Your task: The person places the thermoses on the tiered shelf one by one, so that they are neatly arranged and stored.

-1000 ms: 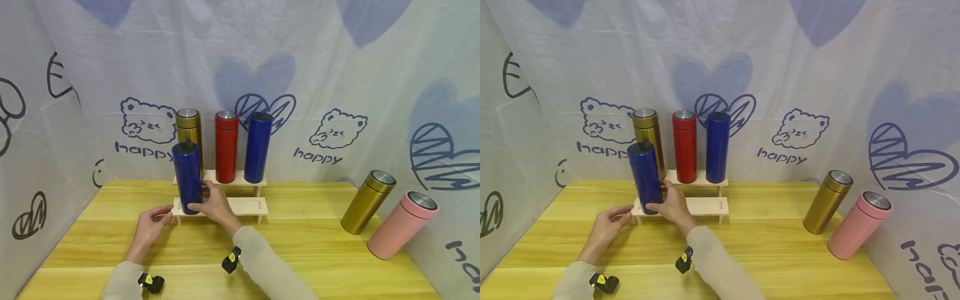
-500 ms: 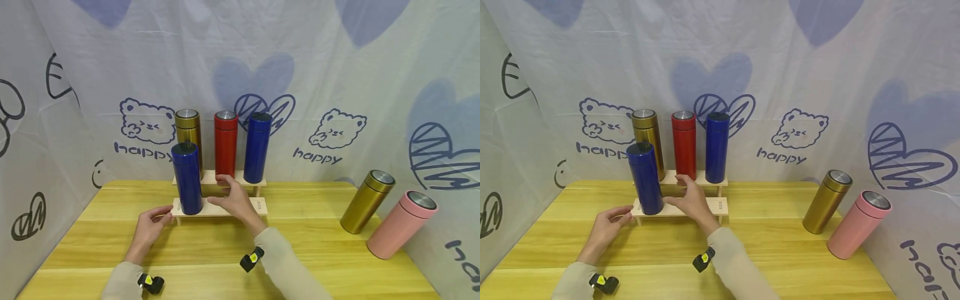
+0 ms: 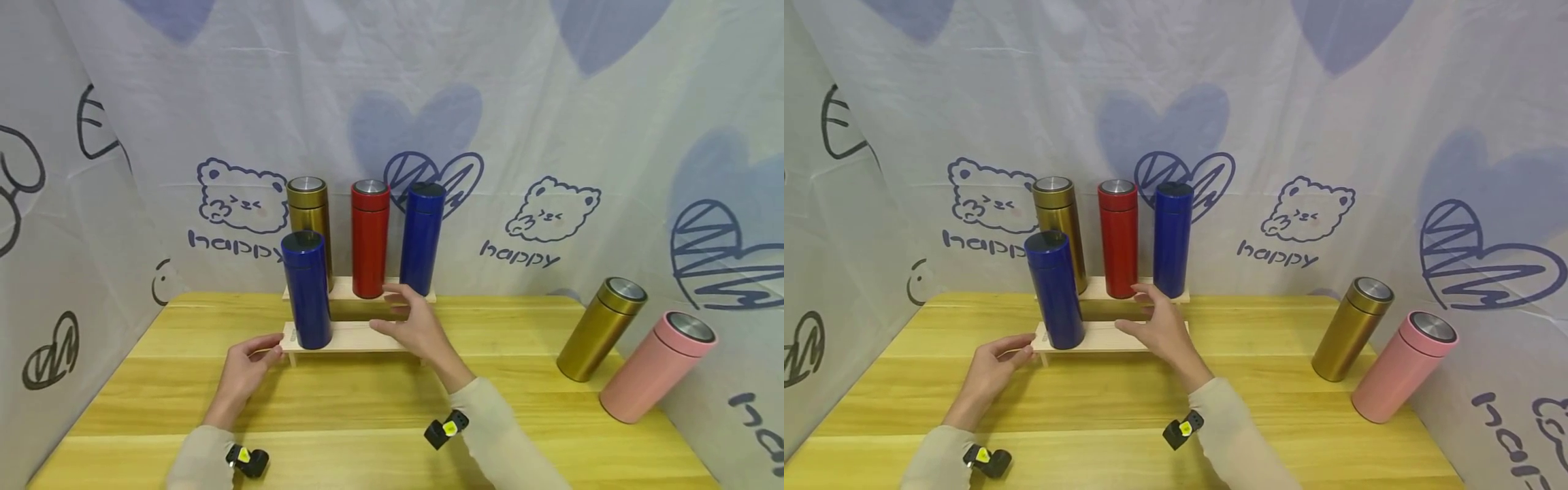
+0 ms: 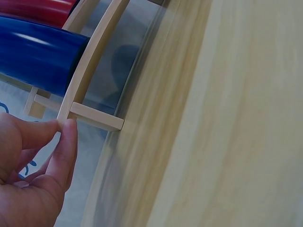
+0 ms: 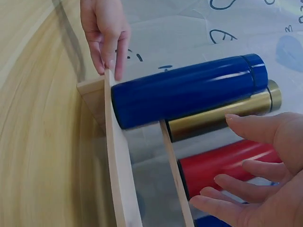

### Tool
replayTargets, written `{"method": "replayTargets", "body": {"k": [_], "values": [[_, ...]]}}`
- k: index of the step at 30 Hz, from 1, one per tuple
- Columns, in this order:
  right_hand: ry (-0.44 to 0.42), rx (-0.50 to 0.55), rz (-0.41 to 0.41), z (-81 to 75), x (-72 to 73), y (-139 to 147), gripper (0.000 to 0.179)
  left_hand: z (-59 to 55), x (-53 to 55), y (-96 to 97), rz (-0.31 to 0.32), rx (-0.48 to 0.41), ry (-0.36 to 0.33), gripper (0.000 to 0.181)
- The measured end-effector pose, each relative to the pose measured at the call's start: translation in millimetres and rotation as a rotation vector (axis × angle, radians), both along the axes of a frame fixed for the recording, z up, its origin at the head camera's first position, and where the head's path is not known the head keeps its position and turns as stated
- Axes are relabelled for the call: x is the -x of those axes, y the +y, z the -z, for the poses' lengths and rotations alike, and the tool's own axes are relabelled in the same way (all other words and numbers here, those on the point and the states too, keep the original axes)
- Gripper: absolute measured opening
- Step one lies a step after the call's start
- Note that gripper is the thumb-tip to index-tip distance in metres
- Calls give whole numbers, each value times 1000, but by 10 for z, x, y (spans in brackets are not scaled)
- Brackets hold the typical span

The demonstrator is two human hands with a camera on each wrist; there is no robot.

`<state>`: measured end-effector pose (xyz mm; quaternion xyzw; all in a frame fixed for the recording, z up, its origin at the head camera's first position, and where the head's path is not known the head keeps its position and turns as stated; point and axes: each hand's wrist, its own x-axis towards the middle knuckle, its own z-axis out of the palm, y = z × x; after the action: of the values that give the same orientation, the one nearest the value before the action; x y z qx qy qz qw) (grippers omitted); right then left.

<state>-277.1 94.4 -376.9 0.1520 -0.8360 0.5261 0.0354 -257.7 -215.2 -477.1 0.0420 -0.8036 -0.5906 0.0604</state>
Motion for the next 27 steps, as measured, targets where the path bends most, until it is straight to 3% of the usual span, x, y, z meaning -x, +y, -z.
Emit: {"method": "replayTargets", "body": {"k": [14,27], "values": [[-20,-13,58,-65,-103,518,66,-3,16,15,5,-11,4,34],[-61,-101,131,-101,-220,1120,68,-7,-4,2,-5,-8,6,33]]}}
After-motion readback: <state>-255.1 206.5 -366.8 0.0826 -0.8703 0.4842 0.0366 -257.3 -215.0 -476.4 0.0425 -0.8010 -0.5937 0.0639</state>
